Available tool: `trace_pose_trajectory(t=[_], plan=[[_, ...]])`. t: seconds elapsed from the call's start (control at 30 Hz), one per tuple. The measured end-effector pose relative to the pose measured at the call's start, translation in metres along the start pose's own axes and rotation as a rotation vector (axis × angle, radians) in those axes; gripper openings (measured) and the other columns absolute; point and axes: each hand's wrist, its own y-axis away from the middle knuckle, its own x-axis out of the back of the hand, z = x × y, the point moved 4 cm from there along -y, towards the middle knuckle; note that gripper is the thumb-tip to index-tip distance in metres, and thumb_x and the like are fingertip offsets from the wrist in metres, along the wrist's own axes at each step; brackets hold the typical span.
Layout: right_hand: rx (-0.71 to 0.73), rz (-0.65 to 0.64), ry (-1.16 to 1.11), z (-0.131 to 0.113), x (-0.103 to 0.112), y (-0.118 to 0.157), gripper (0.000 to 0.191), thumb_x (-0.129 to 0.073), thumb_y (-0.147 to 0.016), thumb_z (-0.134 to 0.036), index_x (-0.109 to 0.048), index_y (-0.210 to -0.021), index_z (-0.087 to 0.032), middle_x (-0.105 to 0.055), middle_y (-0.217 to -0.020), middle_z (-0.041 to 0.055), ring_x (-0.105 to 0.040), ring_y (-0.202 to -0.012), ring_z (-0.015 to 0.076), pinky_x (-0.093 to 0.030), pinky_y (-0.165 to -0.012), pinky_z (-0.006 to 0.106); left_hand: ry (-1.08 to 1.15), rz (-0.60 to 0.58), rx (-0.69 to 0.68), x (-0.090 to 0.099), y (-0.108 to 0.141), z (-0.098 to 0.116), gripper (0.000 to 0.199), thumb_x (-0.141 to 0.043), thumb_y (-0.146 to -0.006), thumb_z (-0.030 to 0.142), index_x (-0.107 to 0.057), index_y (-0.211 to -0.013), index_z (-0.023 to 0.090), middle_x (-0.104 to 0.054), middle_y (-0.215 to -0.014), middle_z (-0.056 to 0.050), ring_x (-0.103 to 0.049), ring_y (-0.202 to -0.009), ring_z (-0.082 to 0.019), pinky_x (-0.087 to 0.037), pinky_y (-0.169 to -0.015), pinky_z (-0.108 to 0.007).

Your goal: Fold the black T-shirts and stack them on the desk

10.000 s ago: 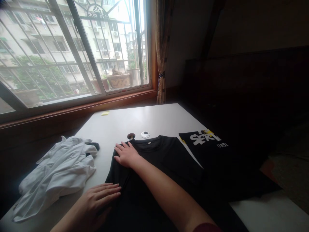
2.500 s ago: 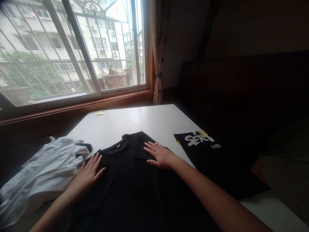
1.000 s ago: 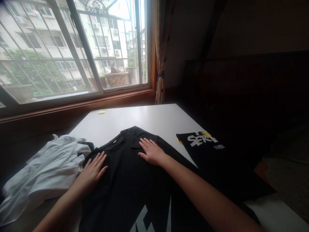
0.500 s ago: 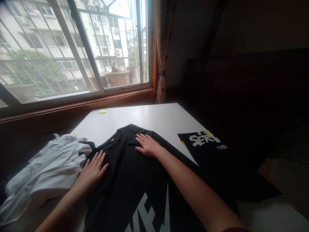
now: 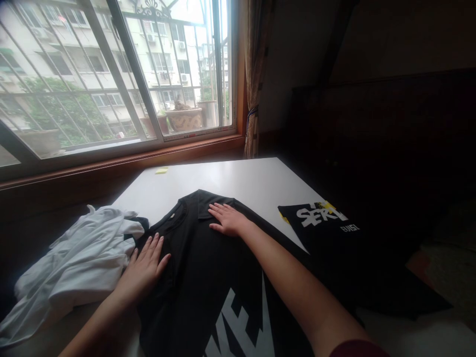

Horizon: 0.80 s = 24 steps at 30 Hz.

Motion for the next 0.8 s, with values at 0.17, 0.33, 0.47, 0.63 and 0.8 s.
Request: trace_pose_trajectory(t=[0.17, 0.33, 0.47, 0.63, 0.8], plan=[[-0.002, -0.003, -0.014, -0.001, 0.0, 0.002, 0.078, -0.028, -0.098, -0.07, -0.024, -0.16, -0.022, -0.017, -0.167, 0.0048, -0.013, -0.154, 0.0262, -0.01, -0.125, 0.046, 0.003, 0.003, 0.005, 0.0, 0.004, 0.004, 0.065, -0.028, -0.103, 0.044, -0.028, -0.157, 0.008, -0.016, -0.165, -0.016, -0.017, -0.153, -0.035, -0.023, -0.116, -0.064], [0.004, -0.012, -0.022, -0.005, 0.002, 0.01, 0.078, -0.029, -0.097, -0.07, -0.023, -0.16, -0.025, -0.016, -0.167, 0.0036, -0.012, -0.155, 0.0255, -0.009, -0.125, 0.046, 0.012, 0.005, 0.002, 0.004, 0.011, 0.007, 0.065, -0.028, -0.102, 0.043, -0.03, -0.156, 0.008, -0.018, -0.164, -0.016, -0.02, -0.152, -0.035, -0.023, -0.115, -0.065], [0.032, -0.008, -0.039, -0.011, 0.005, 0.021, 0.078, -0.033, -0.097, -0.069, -0.024, -0.16, -0.024, -0.018, -0.167, 0.0045, -0.013, -0.154, 0.0265, -0.01, -0.125, 0.046, 0.006, 0.005, -0.005, 0.007, 0.026, 0.013, 0.064, -0.031, -0.101, 0.043, -0.032, -0.156, 0.011, -0.018, -0.164, -0.015, -0.021, -0.152, -0.035, -0.029, -0.113, -0.062], [0.084, -0.03, -0.055, -0.024, 0.007, 0.039, 0.078, -0.034, -0.097, -0.069, -0.022, -0.16, -0.024, -0.016, -0.167, 0.0043, -0.013, -0.154, 0.0253, -0.009, -0.126, 0.045, -0.008, 0.008, 0.012, 0.009, 0.059, 0.024, 0.065, -0.029, -0.101, 0.046, -0.032, -0.157, 0.014, -0.017, -0.165, -0.011, -0.02, -0.152, -0.033, -0.032, -0.112, -0.06], [0.122, -0.052, -0.069, -0.043, 0.008, 0.057, 0.079, -0.032, -0.098, -0.069, -0.021, -0.161, -0.023, -0.016, -0.167, 0.0049, -0.012, -0.155, 0.0235, -0.007, -0.126, 0.043, -0.022, 0.042, 0.017, 0.011, 0.097, 0.03, 0.068, -0.026, -0.098, 0.051, -0.04, -0.154, 0.015, -0.024, -0.163, -0.013, -0.023, -0.151, -0.038, -0.033, -0.108, -0.068]])
